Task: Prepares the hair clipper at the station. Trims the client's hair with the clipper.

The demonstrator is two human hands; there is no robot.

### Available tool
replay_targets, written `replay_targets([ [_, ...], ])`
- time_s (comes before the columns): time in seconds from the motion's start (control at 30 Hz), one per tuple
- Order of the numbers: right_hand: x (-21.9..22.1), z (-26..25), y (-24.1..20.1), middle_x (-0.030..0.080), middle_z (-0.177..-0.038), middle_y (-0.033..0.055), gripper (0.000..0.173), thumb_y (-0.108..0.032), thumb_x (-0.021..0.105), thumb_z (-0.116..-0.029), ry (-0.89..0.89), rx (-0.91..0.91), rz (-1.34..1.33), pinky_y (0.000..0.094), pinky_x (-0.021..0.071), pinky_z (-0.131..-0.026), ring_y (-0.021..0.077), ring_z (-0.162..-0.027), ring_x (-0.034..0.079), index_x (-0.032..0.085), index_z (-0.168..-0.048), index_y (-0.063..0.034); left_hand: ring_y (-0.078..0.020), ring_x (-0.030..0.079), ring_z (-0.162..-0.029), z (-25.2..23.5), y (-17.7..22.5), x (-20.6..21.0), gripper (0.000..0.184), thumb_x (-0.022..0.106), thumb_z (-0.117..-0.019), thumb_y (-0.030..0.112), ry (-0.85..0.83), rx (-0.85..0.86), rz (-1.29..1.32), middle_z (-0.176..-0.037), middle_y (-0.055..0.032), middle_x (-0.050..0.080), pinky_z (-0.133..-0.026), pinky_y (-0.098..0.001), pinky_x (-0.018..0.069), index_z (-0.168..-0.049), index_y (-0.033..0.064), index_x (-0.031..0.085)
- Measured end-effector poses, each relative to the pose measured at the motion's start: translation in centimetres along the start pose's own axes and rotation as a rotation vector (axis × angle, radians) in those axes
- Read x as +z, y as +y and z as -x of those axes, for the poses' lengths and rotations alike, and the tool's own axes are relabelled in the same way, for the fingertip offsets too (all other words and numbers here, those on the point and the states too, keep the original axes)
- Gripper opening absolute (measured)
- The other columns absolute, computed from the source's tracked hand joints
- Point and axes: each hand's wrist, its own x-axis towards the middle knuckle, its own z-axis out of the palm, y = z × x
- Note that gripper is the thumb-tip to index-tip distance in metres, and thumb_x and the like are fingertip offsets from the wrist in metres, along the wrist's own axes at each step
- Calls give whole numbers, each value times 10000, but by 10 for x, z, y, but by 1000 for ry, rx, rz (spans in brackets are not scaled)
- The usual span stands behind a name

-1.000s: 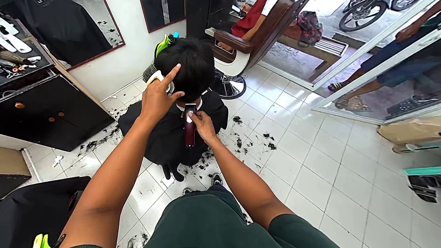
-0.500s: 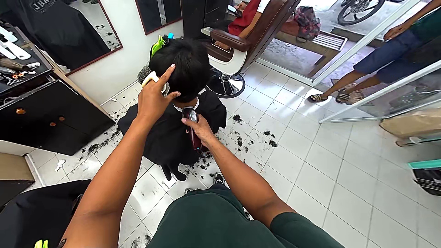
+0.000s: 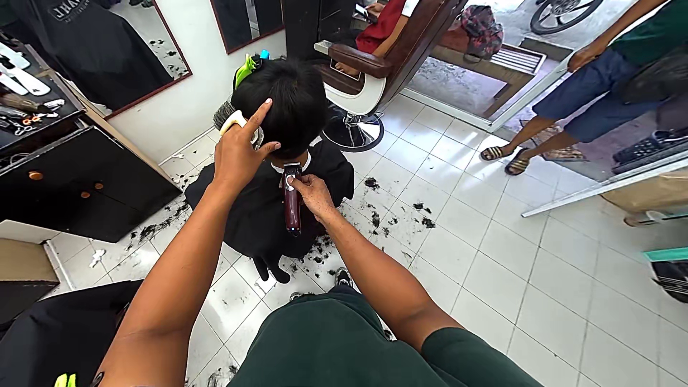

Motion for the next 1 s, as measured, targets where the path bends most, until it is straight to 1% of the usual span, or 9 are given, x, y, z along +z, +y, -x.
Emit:
replay_targets([
  [0.33,-2,-3,3,667,-959,165,473,-415,651,-1007,-5,-30,-16,447,561,-755,245,-818,653,600,-1206,10,-452,660,-949,-1,0,0,727,777,-923,349,-3,-11,2,-1099,-257,693,-833,-637,500,-1572,274,456],
  [0.43,-1,4,8,668,-1080,175,480,-423,528,-1068,-69,-97,-92,455,577,-808,256,-891,678,519,-1346,-33,-454,657,-957,0,1,0,728,771,-928,346,-4,-11,1,-1096,-266,689,-849,-637,495,-1576,268,449],
  [0.5,-6,12,18,658,-1054,159,461,-407,479,-1088,-169,-59,-108,418,591,-770,231,-835,675,511,-1358,-35,-442,654,-916,0,1,0,728,773,-926,346,0,2,-8,-1052,-258,688,-831,-625,497,-1574,262,453],
  [0.53,-10,16,22,652,-1006,145,440,-353,538,-1071,-228,-2,-97,378,586,-749,205,-796,663,514,-1345,-10,-439,655,-903,0,0,-1,725,776,-924,339,6,12,-7,-1045,-256,690,-816,-624,497,-1571,259,459],
  [0.63,-13,22,29,647,-929,120,464,-85,786,-882,-274,110,-27,294,578,-717,147,-737,645,543,-1256,42,-466,664,-956,0,-1,-3,716,764,-934,334,-10,14,-3,-1097,-265,692,-840,-658,498,-1574,264,451],
  [0.8,-3,14,15,666,-964,169,525,-383,749,-945,-112,45,44,408,588,-741,233,-766,665,588,-1255,10,-447,658,-924,1,-1,-2,720,771,-929,327,-7,8,5,-1061,-262,689,-836,-640,497,-1573,257,455],
  [0.87,-2,10,8,666,-1022,205,590,-494,655,-985,-63,17,28,488,583,-783,296,-838,675,571,-1297,-1,-447,662,-922,0,-1,-2,727,773,-928,333,-5,12,2,-1059,-263,693,-839,-639,498,-1575,254,451],
  [0.93,-4,8,1,668,-1029,210,566,-515,520,-1048,-39,-3,26,504,575,-785,310,-859,679,575,-1290,-6,-453,661,-938,0,0,-2,729,779,-923,327,-1,12,6,-1075,-265,694,-851,-642,495,-1572,250,457],
  [1.0,-7,5,-2,675,-1028,210,519,-467,523,-1061,-39,-6,53,502,573,-800,305,-867,683,583,-1271,4,-449,664,-931,0,-1,-2,727,778,-923,328,0,5,2,-1076,-261,694,-843,-641,498,-1572,257,457],
])
